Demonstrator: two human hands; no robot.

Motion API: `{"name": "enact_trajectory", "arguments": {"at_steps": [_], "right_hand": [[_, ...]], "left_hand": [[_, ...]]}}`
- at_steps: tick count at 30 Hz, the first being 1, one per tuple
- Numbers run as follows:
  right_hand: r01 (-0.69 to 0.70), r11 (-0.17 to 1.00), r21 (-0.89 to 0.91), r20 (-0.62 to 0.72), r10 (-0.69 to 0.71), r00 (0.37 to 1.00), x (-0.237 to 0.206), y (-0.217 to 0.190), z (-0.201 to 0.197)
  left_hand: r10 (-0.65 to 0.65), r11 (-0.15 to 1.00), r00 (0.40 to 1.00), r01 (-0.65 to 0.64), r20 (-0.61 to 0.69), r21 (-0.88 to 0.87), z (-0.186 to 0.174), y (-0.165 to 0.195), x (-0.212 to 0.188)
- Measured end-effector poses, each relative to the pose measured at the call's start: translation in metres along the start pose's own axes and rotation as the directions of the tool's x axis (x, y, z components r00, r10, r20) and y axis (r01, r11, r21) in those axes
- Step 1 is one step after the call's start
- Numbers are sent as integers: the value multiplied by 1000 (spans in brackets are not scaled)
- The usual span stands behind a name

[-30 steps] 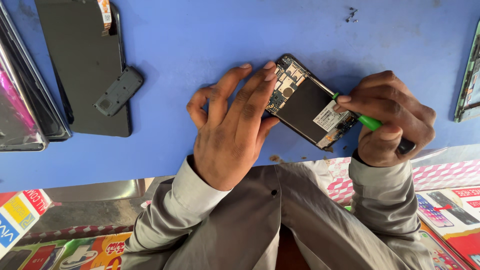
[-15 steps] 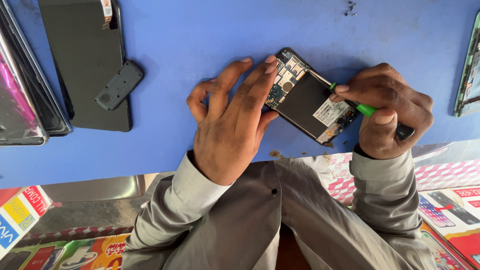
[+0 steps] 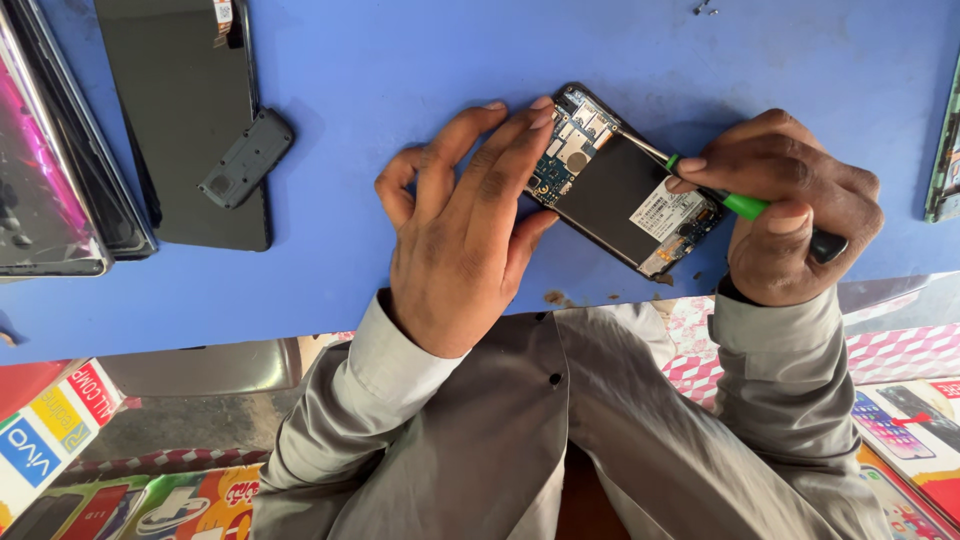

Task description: The person repairs a smartphone at a workbench, using a screwdriver to unscrew and pry open the phone's back cover and work on its internal board. They handle small screws and components, reposition the phone, and press parts into place by hand.

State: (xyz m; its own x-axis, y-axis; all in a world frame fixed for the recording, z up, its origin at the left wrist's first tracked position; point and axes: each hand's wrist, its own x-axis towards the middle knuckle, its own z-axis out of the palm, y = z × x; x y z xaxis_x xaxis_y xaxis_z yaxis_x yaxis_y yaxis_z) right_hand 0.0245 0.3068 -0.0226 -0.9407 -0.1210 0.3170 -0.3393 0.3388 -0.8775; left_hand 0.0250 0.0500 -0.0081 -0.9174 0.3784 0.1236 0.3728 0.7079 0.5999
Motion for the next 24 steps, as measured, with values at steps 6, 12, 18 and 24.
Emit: {"name": "enact_trajectory", "arguments": {"at_steps": [6,12,18,24], "right_hand": [[26,1000,-1,17,-25,1000,-4,-1,-3],[18,1000,-10,40,-18,999,-6,-5,-8],[-9,1000,12,15,9,1000,-3,-10,-10],[-21,998,52,8,21,1000,2,-7,-18]], "left_hand": [[0,1000,1000,0,20,4,-4,4,0],[2,1000,1000,-2,-4,-14,-3,9,2],[-13,999,999,11,-49,-41,2,18,11],[-3,1000,1000,3,-27,0,3,25,36]]}}
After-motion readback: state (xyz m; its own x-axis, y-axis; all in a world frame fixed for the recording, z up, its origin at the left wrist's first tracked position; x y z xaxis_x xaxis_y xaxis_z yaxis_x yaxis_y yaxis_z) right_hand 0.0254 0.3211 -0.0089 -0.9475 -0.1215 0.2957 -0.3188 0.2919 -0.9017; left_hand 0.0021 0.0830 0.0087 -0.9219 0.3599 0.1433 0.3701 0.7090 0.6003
